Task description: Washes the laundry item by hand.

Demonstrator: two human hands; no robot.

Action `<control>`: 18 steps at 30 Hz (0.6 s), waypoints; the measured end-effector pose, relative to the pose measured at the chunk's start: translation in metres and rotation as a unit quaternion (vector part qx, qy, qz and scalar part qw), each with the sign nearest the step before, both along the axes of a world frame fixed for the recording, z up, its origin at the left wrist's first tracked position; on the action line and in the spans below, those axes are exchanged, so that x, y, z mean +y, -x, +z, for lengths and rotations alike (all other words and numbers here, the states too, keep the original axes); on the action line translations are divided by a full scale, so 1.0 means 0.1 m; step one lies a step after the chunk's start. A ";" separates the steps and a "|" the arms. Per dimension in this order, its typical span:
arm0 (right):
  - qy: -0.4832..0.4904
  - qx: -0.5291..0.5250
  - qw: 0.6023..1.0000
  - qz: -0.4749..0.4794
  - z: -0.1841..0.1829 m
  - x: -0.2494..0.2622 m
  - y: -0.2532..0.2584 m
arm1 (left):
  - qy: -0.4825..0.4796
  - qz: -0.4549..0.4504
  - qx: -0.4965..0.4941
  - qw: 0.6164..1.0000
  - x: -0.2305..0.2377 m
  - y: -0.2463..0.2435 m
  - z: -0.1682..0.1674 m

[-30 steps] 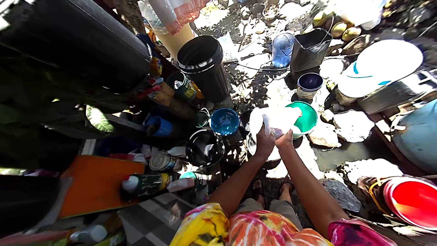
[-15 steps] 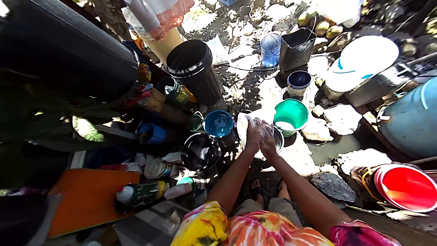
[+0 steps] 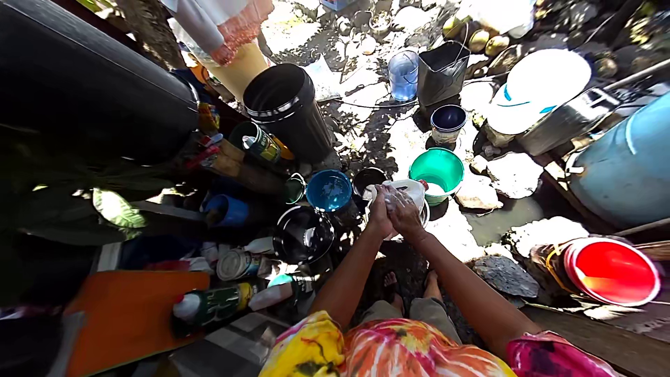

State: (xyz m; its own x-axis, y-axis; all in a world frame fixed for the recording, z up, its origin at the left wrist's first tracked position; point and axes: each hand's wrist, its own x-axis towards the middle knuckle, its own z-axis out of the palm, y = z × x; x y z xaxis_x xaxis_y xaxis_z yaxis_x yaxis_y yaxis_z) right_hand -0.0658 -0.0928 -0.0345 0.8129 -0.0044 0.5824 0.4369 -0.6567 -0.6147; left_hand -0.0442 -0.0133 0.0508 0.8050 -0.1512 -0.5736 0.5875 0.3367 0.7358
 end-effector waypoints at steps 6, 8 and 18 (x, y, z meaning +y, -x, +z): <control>0.019 -0.073 0.996 0.037 -0.13 -0.06 0.09 | 0.054 -0.019 -0.019 0.998 0.11 -0.11 -0.02; 0.046 -0.104 0.992 0.055 -0.21 -0.11 0.19 | 0.068 -0.009 -0.018 0.997 0.17 -0.14 -0.06; -0.043 -0.102 0.992 0.063 -0.21 -0.06 0.18 | 0.076 0.027 0.008 0.997 0.17 -0.09 -0.09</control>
State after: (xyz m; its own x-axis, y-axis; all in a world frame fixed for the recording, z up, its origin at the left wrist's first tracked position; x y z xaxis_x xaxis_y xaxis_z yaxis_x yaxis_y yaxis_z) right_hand -0.0838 -0.0985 -0.0554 0.6751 0.0339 0.7370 0.6337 -0.5382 -0.5557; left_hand -0.0348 0.0038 0.0413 0.8049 -0.1941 -0.5608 0.5775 0.4739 0.6648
